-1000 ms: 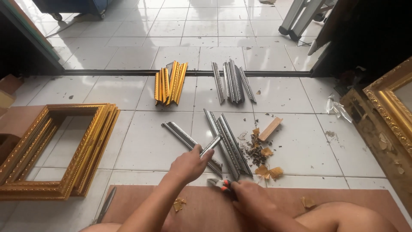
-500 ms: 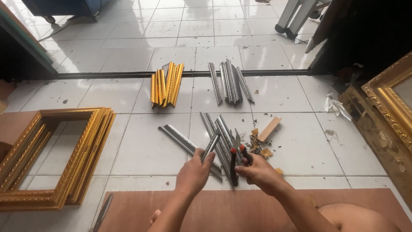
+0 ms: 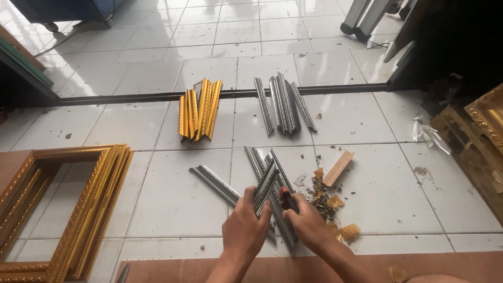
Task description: The person uses pliers to remove staples from gold and silver frame pieces, then assembles a black frame by pressing the corners together. The person also handles silver frame pieces and places them on the floor.
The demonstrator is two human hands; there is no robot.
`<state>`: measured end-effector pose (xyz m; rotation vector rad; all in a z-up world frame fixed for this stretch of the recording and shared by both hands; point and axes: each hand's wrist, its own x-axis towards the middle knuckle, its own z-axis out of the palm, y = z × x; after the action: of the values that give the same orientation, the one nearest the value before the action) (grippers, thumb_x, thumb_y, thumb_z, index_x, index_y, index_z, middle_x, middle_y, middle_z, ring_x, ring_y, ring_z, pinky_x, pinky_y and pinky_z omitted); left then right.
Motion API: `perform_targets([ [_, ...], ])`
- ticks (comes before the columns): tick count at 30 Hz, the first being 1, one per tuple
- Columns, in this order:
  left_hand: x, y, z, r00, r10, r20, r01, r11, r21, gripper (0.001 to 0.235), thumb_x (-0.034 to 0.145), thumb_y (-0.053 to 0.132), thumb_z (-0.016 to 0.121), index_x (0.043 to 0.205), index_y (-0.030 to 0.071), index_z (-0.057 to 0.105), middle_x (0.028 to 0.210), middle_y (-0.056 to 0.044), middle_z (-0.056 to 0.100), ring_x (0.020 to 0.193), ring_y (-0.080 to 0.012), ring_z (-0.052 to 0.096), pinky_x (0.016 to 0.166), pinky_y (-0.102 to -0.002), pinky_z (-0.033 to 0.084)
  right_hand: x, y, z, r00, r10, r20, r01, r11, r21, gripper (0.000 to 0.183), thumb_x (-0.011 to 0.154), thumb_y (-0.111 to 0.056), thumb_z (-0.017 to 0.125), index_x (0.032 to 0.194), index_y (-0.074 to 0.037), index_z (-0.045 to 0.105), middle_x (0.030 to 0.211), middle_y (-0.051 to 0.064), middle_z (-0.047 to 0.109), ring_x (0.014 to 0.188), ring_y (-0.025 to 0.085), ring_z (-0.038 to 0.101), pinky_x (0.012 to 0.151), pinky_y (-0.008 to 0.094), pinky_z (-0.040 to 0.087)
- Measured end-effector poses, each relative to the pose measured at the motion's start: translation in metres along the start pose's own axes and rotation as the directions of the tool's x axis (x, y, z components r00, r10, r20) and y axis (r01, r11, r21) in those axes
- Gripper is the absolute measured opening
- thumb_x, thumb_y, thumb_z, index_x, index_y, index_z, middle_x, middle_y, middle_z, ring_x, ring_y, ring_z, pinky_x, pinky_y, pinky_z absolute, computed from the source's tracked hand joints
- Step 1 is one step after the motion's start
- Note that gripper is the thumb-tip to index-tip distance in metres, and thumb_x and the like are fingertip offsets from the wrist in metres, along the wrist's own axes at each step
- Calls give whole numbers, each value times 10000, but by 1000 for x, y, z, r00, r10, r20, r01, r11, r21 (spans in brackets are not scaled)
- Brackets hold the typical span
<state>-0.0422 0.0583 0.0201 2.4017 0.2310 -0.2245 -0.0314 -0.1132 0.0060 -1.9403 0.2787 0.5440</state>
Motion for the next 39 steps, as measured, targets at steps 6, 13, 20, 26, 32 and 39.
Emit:
perform_targets([
  [6, -1, 1, -2, 999, -36, -39, 33, 997, -64, 445, 1087, 559, 523, 1453, 309, 483, 1162, -62, 782, 990, -399, 769, 814, -571, 580, -12, -15, 4, 997, 37, -68, -32, 997, 76, 216, 1063, -279, 566, 1213, -166, 673, 990, 51, 710, 842, 194, 611, 806, 361, 489],
  [13, 0, -3, -1, 1000, -23, -4, 23, 999, -29, 538, 1084, 580, 518, 1536, 292, 471, 1245, -92, 778, 1022, -412, 773, 835, -572, 588, -27, -24, -2, 999, 28, -41, -27, 1000, 9, 169, 1050, -241, 560, 1154, -155, 662, 849, 58, 654, 723, 188, 557, 703, 349, 470],
  [20, -6, -5, 18, 997, 72, 29, -72, 997, 10, 461, 1083, 568, 578, 1451, 305, 492, 1228, -90, 797, 973, -458, 776, 781, -601, 589, -41, 3, -15, 990, 43, -136, -74, 971, -228, 196, 977, -312, 531, 1090, -195, 640, 978, 41, 709, 866, 225, 635, 798, 391, 472],
  [26, -13, 3, 20, 990, 116, 75, -113, 993, -45, 477, 1089, 550, 603, 1478, 292, 505, 1212, -107, 833, 1008, -412, 807, 810, -563, 619, -55, -1, -19, 991, 48, -128, -66, 988, -138, 153, 1017, -282, 520, 1009, -160, 613, 853, 45, 644, 746, 201, 538, 709, 381, 417],
  [32, -11, -9, 31, 985, 144, 98, -139, 989, -55, 541, 1090, 572, 580, 1523, 268, 470, 1135, -154, 839, 993, -467, 793, 830, -587, 593, -58, 5, -12, 986, 3, -170, -19, 996, -92, 126, 1003, -267, 567, 1007, -154, 621, 711, 28, 557, 644, 201, 492, 635, 402, 396],
  [39, -11, -7, 30, 973, 115, 201, -105, 993, -61, 487, 1100, 548, 566, 1491, 266, 494, 1040, -133, 846, 972, -431, 798, 832, -548, 588, -61, 5, -11, 989, 126, -72, -101, 954, 283, 116, 1019, -133, 544, 1090, -68, 608, 739, 153, 598, 558, 251, 500, 479, 391, 446],
])
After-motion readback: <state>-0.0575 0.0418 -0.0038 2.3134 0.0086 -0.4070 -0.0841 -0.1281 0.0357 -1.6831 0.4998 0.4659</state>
